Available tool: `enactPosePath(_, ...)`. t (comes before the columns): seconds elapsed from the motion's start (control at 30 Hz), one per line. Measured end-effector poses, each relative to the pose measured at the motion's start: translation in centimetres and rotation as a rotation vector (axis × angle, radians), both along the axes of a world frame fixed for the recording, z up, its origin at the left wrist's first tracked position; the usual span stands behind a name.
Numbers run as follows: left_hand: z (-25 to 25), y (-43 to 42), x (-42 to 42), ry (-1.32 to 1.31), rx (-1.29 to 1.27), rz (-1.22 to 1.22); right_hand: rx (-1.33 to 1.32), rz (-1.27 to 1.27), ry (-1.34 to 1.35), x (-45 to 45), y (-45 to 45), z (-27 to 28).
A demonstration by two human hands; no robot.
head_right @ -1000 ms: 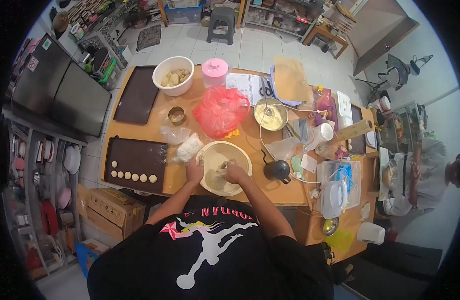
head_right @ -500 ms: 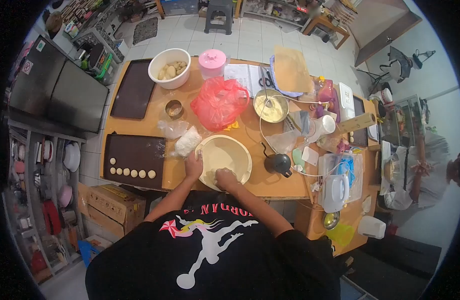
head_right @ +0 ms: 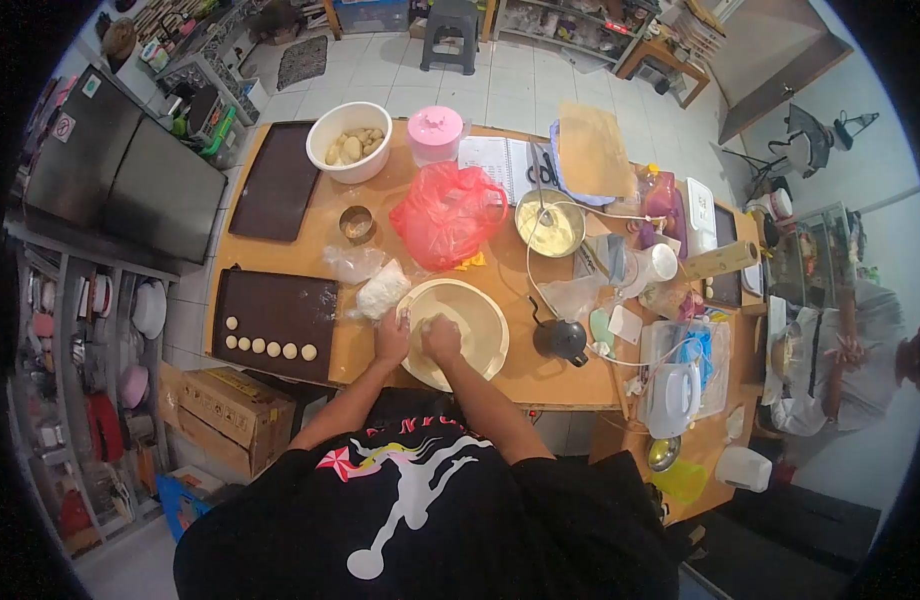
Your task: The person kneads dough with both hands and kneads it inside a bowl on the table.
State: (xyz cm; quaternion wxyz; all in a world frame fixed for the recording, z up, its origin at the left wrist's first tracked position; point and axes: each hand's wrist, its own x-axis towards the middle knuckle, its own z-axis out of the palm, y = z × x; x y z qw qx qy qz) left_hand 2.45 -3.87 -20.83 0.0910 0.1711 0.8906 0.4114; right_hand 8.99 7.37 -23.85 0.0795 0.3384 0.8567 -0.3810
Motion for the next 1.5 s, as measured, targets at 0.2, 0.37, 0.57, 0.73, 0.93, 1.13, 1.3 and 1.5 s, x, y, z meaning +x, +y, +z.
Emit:
enactPosePath(0.2,0.4,0.0,0.0,-0.061,0.052,0.012,-1.156,-0.625,0.106,-0.1,3.5,-0.2)
enactPosePath(0.37,0.2,0.0,0.1,-0.079,0.033,0.008,-1.512,-0.670,0.201,1.6,4.2,3.6)
enactPosePath(0.57,-1.5,0.0,0.0,-0.060,0.041,0.019,-0.769,-0.258,0.042,3.2,5.1,7.8)
enactPosePath(0.73,-0.9,-0.1,0.0,-0.071,0.055,0.024,-0.012,0.112,0.152,2.2,5.7,2.4)
enactPosePath(0.93,-0.2,0.2,0.2,-0.077,0.013,0.036,0.039,0.464,-0.060,0.4,3.6,5.1)
enactPosePath(1.13,0.3,0.2,0.3,-0.045,-0.019,0.039,0.069,0.633,0.114,4.3,3.7,8.6)
enactPosePath(1.3,0.0,0.4,0.3,-0.056,0.028,0.069,0.051,0.730,0.014,7.5,4.6,10.0)
enactPosePath(1.5,-0.2,0.4,0.3,-0.036,-0.022,0.055,0.195,0.640,-0.154,7.7,3.3,9.4)
